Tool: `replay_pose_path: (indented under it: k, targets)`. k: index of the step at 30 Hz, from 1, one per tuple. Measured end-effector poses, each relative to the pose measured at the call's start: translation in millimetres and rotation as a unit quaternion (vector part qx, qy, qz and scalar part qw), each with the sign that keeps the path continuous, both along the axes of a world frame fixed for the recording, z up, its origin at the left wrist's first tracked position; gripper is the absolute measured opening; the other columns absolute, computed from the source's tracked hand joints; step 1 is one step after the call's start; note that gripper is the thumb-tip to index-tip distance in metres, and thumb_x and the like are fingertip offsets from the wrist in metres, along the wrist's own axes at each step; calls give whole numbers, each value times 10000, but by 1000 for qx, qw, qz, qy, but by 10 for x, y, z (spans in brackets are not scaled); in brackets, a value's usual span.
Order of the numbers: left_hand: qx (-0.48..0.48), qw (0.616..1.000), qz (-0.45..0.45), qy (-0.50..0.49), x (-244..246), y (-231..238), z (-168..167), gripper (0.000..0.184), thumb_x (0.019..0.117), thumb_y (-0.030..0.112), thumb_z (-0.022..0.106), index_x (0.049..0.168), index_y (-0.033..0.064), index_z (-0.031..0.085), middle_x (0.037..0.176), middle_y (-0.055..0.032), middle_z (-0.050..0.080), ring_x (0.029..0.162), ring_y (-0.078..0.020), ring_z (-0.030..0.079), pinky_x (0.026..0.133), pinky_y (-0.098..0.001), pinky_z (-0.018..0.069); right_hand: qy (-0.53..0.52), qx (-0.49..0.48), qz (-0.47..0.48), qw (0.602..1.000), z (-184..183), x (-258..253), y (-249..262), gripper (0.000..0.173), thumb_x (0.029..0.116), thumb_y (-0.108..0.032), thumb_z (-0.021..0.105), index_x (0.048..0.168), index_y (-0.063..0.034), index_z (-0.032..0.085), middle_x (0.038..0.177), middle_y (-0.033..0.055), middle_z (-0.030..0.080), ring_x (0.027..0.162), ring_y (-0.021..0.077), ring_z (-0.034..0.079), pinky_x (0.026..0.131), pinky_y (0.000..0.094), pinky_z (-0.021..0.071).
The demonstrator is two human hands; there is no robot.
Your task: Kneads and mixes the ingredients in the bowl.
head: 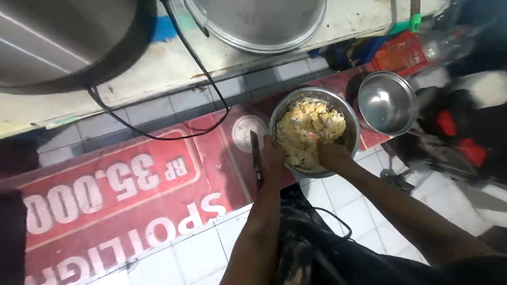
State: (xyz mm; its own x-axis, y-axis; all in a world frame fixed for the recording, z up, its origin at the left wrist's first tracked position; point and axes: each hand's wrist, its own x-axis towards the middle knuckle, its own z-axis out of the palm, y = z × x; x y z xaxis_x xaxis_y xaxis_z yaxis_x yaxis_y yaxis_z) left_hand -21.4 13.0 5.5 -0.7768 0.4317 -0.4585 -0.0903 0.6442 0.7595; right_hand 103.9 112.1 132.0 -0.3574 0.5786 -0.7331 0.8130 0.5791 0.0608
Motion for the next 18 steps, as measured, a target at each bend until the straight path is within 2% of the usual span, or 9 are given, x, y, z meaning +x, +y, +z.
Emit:
replay_pose_path:
  k: [3,5,8,11,15,17,18]
  targets:
    - [-5,1000,-6,-3,5,8,23,375,1109,277,408,1393,54,509,1076,-239,687,983,-402,690,844,-603,554,-7,54,-45,998,299,215,164,507,1034,-257,583,1446,19,476,1168,298,672,1083,501,661,874,668,516]
    - [-5,1000,-8,12,5,5,15,376,1109,272,406,1407,61,495,1049,-234,690,949,-394,696,821,-595,560,-23,92,-90,991,299,284,302,546,1009,-284,620,1431,29,473,1156,295,678,1072,495,670,862,666,518]
    - [0,1000,-13,24,6,10,56,415,1095,224,435,1485,83,458,1111,-234,697,995,-388,701,864,-588,561,8,104,-134,985,19,258,491,425,1023,-249,582,1329,42,535,1165,295,674,1077,485,673,862,663,521]
    - [-1,999,-24,27,1,20,48,448,1086,202,443,1517,81,433,1117,-243,694,997,-392,699,867,-589,562,55,39,-129,989,-266,-79,678,368,1020,-208,584,1264,66,581,1244,308,640,1150,491,639,904,690,501]
    - [-10,999,-29,31,19,14,39,444,1093,229,425,1512,83,433,1064,-236,695,942,-389,702,817,-583,573,119,-43,-102,987,-662,-358,828,389,1004,-223,615,1268,63,627,1317,303,617,1243,471,594,998,688,466]
    - [-12,999,-23,30,0,32,27,448,1097,242,423,1518,86,433,1110,-235,695,988,-391,699,856,-592,566,131,-43,-79,987,-626,-391,626,354,1008,-218,617,1251,39,645,1301,283,633,1211,465,617,975,686,487]
    - [-11,999,-20,31,23,15,17,446,1097,248,423,1513,87,439,1116,-236,695,994,-394,698,858,-598,565,143,-26,-67,987,-599,-337,430,319,999,-203,636,1216,31,650,1227,279,661,1131,466,653,913,682,517]
